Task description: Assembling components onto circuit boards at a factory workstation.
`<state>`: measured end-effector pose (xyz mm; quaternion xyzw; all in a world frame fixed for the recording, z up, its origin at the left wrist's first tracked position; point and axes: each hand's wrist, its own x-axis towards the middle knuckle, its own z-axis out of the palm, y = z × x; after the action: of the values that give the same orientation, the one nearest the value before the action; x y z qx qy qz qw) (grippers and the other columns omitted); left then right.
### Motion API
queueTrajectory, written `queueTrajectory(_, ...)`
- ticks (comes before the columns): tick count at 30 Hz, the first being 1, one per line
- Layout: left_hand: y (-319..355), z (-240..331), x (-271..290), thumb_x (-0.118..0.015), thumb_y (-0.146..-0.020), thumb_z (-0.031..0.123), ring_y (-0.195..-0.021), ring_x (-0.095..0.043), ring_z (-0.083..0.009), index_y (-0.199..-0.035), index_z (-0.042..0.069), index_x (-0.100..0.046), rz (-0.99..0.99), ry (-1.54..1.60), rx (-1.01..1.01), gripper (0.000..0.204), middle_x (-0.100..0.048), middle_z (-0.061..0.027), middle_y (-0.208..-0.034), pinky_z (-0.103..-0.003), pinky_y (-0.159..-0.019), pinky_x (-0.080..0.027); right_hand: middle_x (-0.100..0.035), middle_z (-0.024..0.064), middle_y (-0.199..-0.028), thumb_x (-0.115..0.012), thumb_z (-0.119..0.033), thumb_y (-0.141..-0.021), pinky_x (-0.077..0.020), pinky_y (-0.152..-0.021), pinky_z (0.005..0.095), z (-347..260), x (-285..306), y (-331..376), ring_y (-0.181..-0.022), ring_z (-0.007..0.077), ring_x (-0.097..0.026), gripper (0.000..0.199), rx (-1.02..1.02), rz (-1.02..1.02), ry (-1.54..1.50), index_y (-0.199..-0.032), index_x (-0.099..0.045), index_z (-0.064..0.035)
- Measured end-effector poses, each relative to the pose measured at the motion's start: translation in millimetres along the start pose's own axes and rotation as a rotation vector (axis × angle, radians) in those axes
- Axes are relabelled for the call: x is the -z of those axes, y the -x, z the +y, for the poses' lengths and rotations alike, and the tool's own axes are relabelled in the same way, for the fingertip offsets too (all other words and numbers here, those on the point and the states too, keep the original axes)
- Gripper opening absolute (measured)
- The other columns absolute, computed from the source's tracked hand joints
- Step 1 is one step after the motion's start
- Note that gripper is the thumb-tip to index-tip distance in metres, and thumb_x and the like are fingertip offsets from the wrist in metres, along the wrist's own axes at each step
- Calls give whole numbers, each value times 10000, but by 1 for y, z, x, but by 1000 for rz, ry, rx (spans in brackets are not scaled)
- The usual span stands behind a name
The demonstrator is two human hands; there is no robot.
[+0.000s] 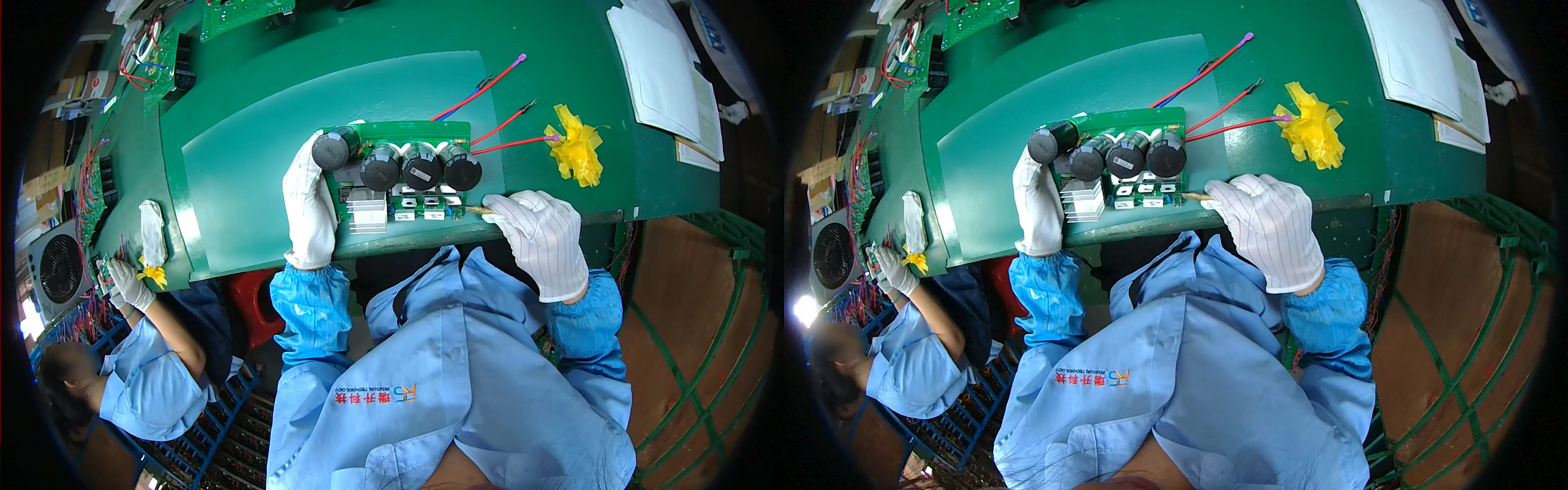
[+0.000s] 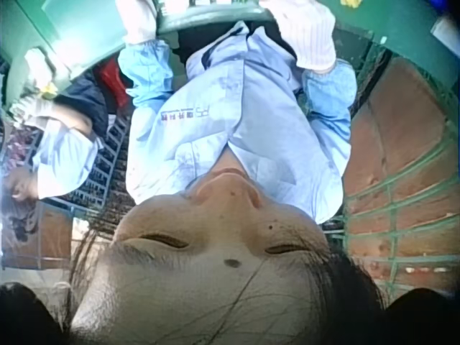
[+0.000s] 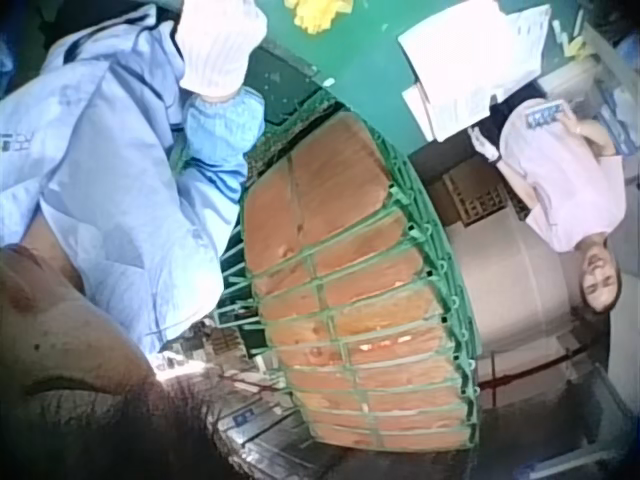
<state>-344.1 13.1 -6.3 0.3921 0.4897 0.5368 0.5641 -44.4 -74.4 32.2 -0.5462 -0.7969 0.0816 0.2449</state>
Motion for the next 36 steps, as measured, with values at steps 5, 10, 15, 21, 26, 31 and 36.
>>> queueTrajectory(5,-1,-2,-1,-606,-1050,255,-1179,-594,-180,-1285,-28,-657,8,45,-2,372,-654,-97,-1267,-344,-1105,-422,-637,10,-841,-752,-192,-833,-471,-605,363,1,-9,3,-694,227,-610,241,57,76,51,-1062,-734,-118)
queueTrajectory(10,1,-2,0,-611,-1048,258,-1187,-591,-180,-1293,-32,-649,17,80,9,381,-652,-96,-1269,-344,-1113,-419,-643,10,-860,-751,-188,-834,-477,-623,369,2,-10,2,-712,231,-621,239,44,67,56,-1060,-730,-114)
queueTrajectory(15,1,1,-4,-615,-1047,275,-1190,-592,-181,-1299,-35,-644,34,51,7,400,-650,-102,-1272,-347,-1117,-418,-648,22,-901,-751,-167,-828,-484,-634,376,6,-9,6,-721,233,-633,248,58,34,0,-1066,-724,-105)
queueTrajectory(21,-1,0,-1,-597,-1054,265,-1189,-591,-185,-1288,-39,-648,50,9,38,387,-649,-108,-1279,-346,-1107,-425,-641,30,-898,-746,-157,-835,-478,-629,373,6,-10,4,-722,233,-634,251,46,16,-19,-1078,-721,-101)
queueTrajectory(26,0,-2,1,-600,-1050,254,-1184,-593,-196,-1281,-36,-651,88,-113,-30,375,-653,-113,-1269,-355,-1107,-426,-631,40,-907,-741,-149,-838,-479,-622,375,-1,-1,1,-737,228,-638,295,59,25,60,-1123,-707,-82)
queueTrajectory(31,0,-3,-2,-597,-1046,249,-1185,-593,-204,-1282,-44,-646,86,12,-13,379,-652,-118,-1265,-369,-1113,-423,-627,39,-957,-723,-137,-854,-482,-648,367,-26,5,8,-766,228,-642,384,-67,-50,22,-1228,-677,-64)
queueTrajectory(36,8,1,-11,-608,-1039,264,-1199,-589,-214,-1290,-48,-636,100,18,-31,402,-643,-126,-1280,-380,-1124,-414,-621,46,-1064,-706,-120,-866,-492,-648,357,-46,2,25,-805,210,-643,500,-159,-80,28,-1356,-626,-55)
